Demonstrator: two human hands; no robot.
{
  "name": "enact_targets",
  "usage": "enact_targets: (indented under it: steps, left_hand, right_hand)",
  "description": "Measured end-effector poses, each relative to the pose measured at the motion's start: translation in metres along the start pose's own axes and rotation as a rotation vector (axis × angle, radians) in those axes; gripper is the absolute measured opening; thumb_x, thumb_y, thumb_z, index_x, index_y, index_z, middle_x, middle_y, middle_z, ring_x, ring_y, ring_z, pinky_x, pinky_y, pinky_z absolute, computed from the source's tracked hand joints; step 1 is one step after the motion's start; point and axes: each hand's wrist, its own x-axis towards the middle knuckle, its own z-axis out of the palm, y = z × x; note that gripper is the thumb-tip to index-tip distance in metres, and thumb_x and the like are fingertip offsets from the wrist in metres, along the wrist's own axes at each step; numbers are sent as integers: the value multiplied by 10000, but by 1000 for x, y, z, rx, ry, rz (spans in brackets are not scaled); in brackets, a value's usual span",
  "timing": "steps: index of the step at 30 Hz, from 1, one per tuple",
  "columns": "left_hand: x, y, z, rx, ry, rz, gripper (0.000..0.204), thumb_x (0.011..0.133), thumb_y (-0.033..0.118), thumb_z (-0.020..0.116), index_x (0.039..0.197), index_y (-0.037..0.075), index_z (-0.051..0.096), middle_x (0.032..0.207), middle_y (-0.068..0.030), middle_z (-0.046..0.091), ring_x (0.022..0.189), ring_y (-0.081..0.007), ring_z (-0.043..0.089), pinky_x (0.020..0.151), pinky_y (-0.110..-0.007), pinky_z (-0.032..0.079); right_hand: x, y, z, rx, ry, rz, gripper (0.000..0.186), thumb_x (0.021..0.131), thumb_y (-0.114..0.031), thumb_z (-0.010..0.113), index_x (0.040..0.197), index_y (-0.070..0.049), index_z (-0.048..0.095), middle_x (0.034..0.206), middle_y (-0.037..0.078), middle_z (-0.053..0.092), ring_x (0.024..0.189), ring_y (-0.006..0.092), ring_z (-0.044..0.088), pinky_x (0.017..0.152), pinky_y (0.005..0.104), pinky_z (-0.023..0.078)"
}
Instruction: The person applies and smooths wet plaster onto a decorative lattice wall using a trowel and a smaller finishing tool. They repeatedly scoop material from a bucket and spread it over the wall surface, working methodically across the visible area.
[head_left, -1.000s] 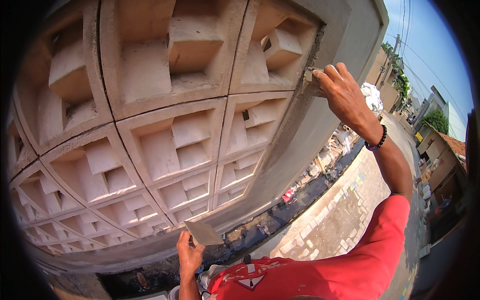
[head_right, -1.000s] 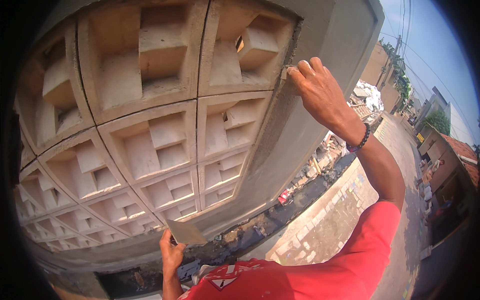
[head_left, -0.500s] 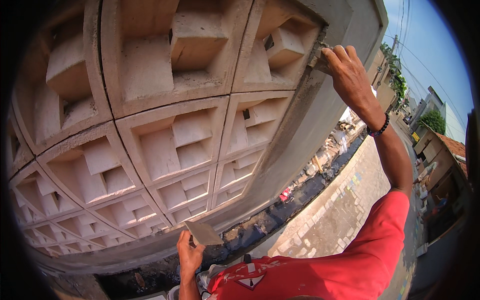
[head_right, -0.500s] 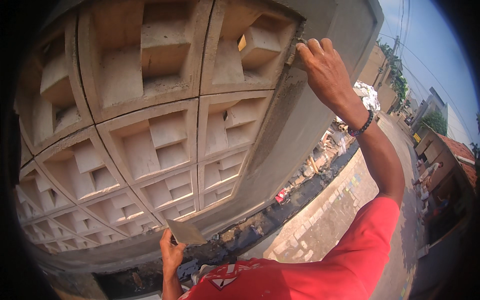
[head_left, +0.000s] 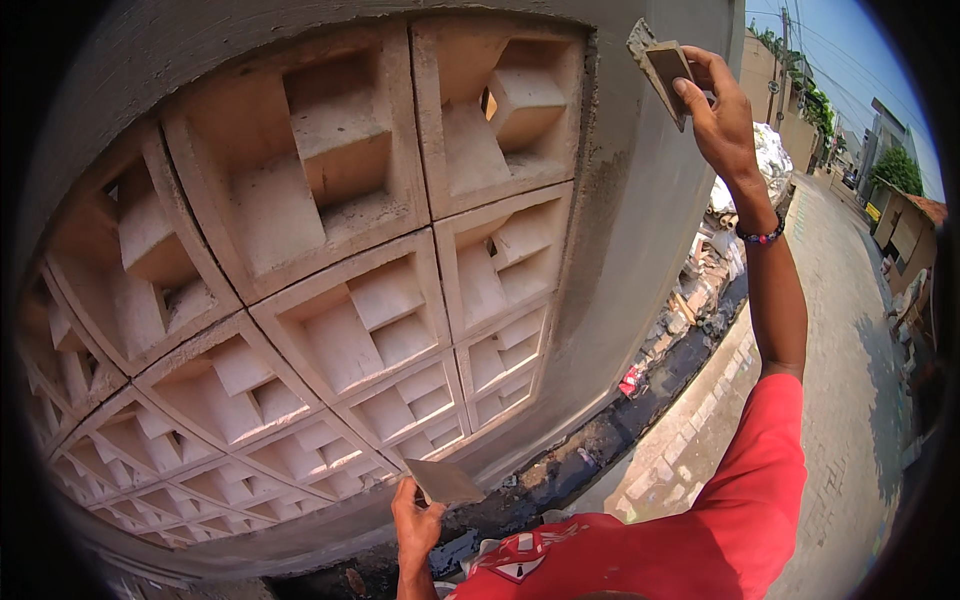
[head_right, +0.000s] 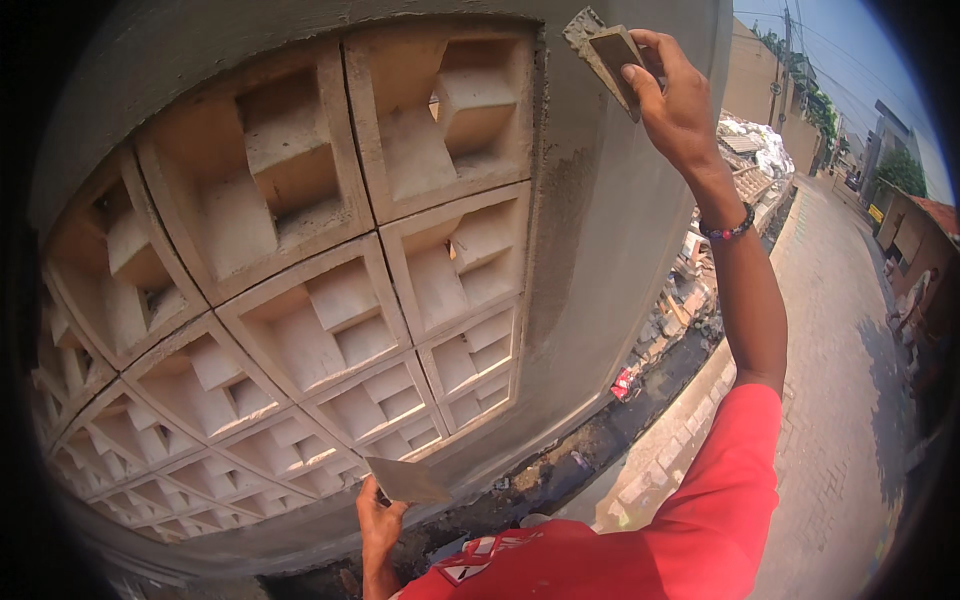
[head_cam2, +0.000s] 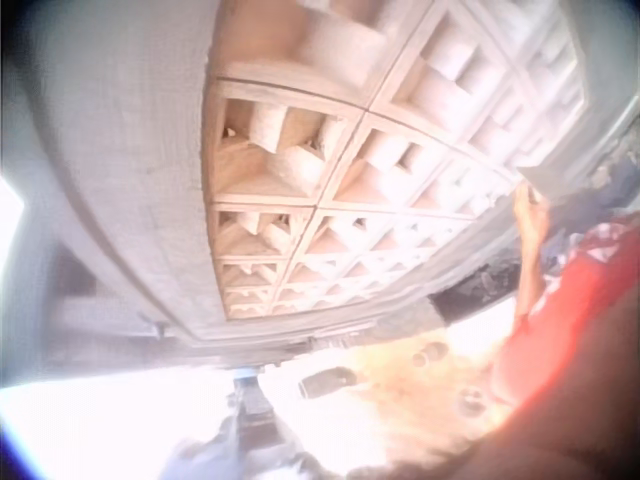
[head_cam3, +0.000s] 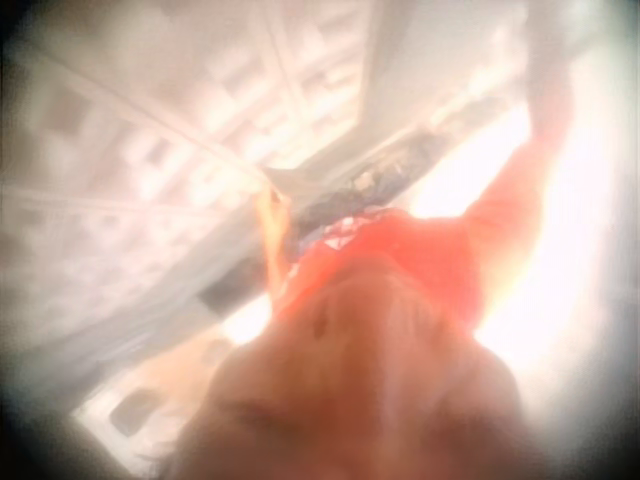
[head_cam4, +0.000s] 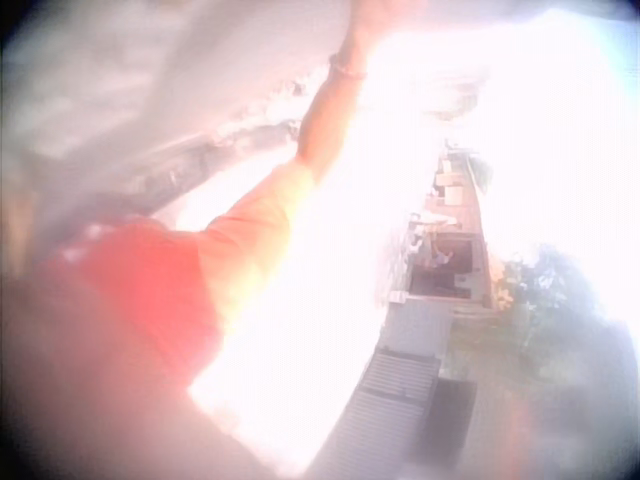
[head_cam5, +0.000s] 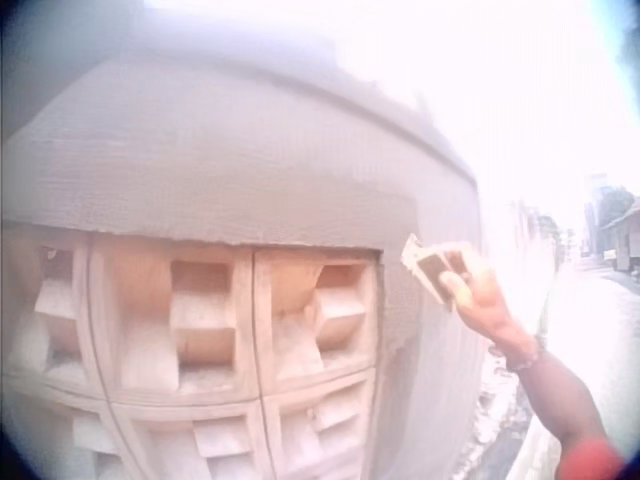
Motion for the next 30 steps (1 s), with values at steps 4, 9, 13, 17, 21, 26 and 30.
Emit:
enact_targets:
  steps: [4, 9, 13, 17, 21, 26, 30]
  left_hand:
    - [-1, 1, -12, 64, 8, 15, 299, 693, -57, 724, 975, -8, 637, 898, -58, 627, 778, -118, 581, 705, -272, 480]
    - [-12, 12, -26, 107, 62, -42, 292, 716, -61, 725, 989, -9, 636, 921, -58, 626, 829, -123, 612, 746, -269, 499]
    - [-15, 18, -27, 77, 62, -62, 297, 742, -70, 711, 1021, -7, 629, 947, -46, 627, 856, -122, 619, 771, -266, 505]
    - [-23, 28, -30, 92, 70, -73, 303, 752, -73, 704, 1035, -5, 619, 965, -41, 630, 865, -121, 618, 789, -273, 504]
    - [-20, 31, -27, 76, 59, -78, 303, 751, -76, 699, 1033, -5, 613, 979, -44, 638, 877, -123, 621, 802, -277, 503]
    - [-20, 39, -27, 85, 43, -74, 321, 757, -86, 664, 1062, -2, 607, 988, -43, 648, 901, -130, 624, 813, -283, 505]
    - [-22, 43, -21, -39, 86, -36, 334, 768, -83, 653, 1087, -1, 599, 993, -38, 649, 911, -132, 618, 819, -290, 503]
  right_hand:
    - [21, 53, -1, 315, 12, 133, 349, 922, -6, 555, 1262, -67, 606, 1134, 85, 672, 1037, 243, 635, 906, 321, 532]
    - [53, 40, 18, 380, 49, 28, 316, 859, -16, 563, 1167, -6, 634, 1113, 108, 673, 1027, 191, 610, 925, 334, 484]
    - [65, 79, 29, 488, -58, -107, 300, 862, -39, 593, 1158, -34, 642, 1145, 124, 673, 1064, 229, 615, 964, 350, 465]
    - [23, 72, 45, 198, -117, -254, 329, 877, -46, 632, 1202, -97, 642, 1185, 129, 658, 1145, 297, 579, 1007, 373, 453]
    - [-52, 69, 40, 82, -214, -306, 442, 807, 117, 579, 1171, -123, 650, 1097, 14, 650, 1135, 287, 513, 940, 388, 499]
    - [-159, 55, 42, 218, -498, -225, 386, 811, 59, 638, 1166, -92, 640, 1074, 50, 650, 1071, 299, 548, 925, 380, 494]
    - [-206, 13, 41, 1004, -457, 629, 343, 897, -68, 657, 1223, 5, 579, 1122, 66, 654, 1032, 190, 620, 895, 326, 528]
